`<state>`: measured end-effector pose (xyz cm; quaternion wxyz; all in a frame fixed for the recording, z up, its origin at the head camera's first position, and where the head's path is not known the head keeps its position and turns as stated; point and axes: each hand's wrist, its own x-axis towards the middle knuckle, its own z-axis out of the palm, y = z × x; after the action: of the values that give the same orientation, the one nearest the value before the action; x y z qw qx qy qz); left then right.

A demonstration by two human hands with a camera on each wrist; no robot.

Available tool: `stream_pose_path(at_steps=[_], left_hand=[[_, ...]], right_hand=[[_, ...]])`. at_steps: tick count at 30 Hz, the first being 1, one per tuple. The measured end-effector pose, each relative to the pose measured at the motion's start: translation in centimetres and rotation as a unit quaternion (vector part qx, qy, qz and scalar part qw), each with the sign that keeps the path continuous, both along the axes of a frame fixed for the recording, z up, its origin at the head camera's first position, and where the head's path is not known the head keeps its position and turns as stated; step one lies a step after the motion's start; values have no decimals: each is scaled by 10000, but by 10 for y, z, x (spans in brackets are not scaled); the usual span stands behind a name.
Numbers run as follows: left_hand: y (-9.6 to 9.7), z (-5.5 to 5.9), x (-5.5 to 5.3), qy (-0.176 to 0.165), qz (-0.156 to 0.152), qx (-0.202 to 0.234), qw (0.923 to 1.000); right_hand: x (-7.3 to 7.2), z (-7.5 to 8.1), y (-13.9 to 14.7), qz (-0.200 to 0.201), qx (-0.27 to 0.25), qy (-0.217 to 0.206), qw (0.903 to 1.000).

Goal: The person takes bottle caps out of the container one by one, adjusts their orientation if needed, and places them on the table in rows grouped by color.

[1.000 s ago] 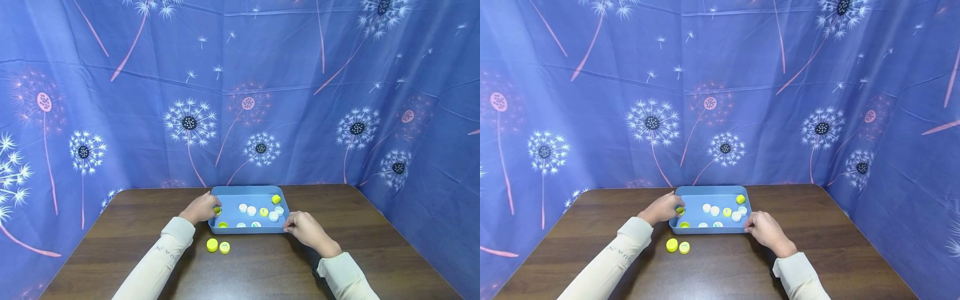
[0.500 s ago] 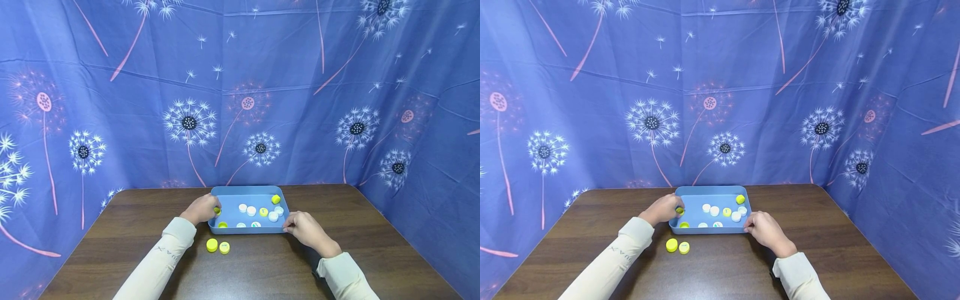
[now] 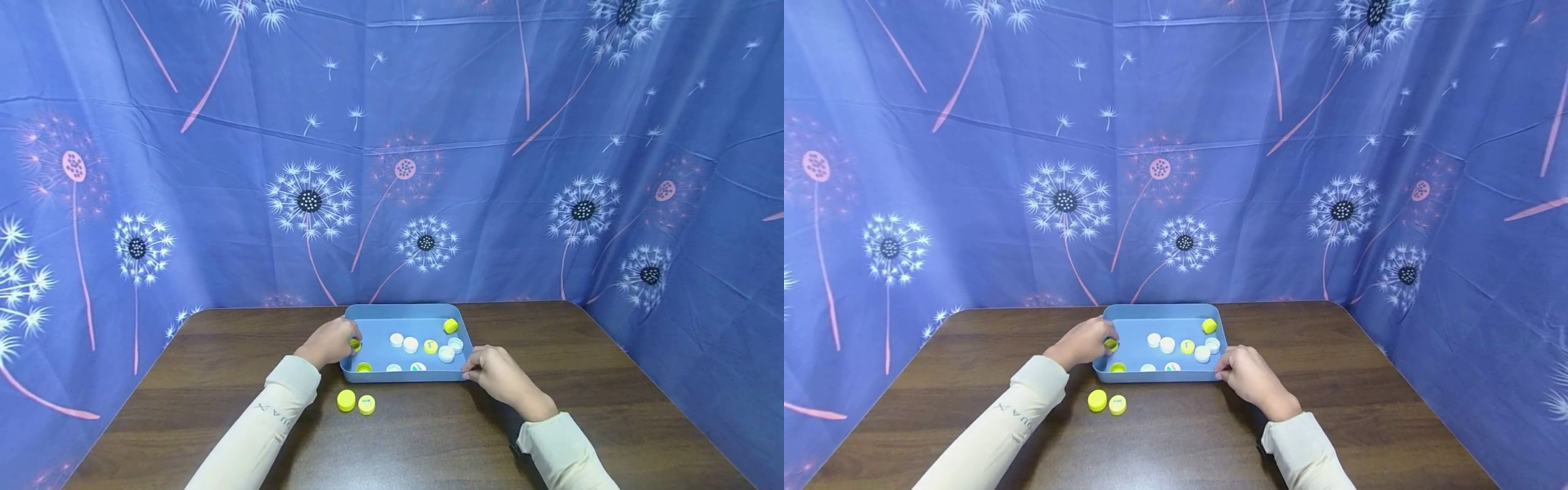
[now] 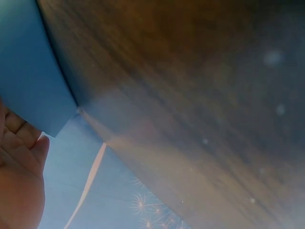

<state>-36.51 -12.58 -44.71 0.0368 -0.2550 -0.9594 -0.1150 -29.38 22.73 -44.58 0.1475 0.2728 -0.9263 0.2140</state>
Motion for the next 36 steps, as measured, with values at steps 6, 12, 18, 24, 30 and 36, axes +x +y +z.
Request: stream_pose_path(at_steps=[6,12,18,24,30,36], left_hand=[[-4,-3,0,312,-111,-68,9994],[-8,3,1,814,-176,421,9956],[-6,21,5,1048,-410,1023,9884],[-5,34,10,1272,-734,1299,9806],[-10,53,25,1377,-928,1736,9707],[-15,65,36,1605,-1015,2175,9574]], right_hand=[[1,-1,-1,50,-54,38,10000],[1,1,-1,84,-49,42,9999],[1,2,-2,-24,-41,-11,10000],[0,-1,-2,-94,12,-89,9999],[1,-1,-2,-38,-13,-12,10000],[1,-2,-1,-7,-11,99,10000]])
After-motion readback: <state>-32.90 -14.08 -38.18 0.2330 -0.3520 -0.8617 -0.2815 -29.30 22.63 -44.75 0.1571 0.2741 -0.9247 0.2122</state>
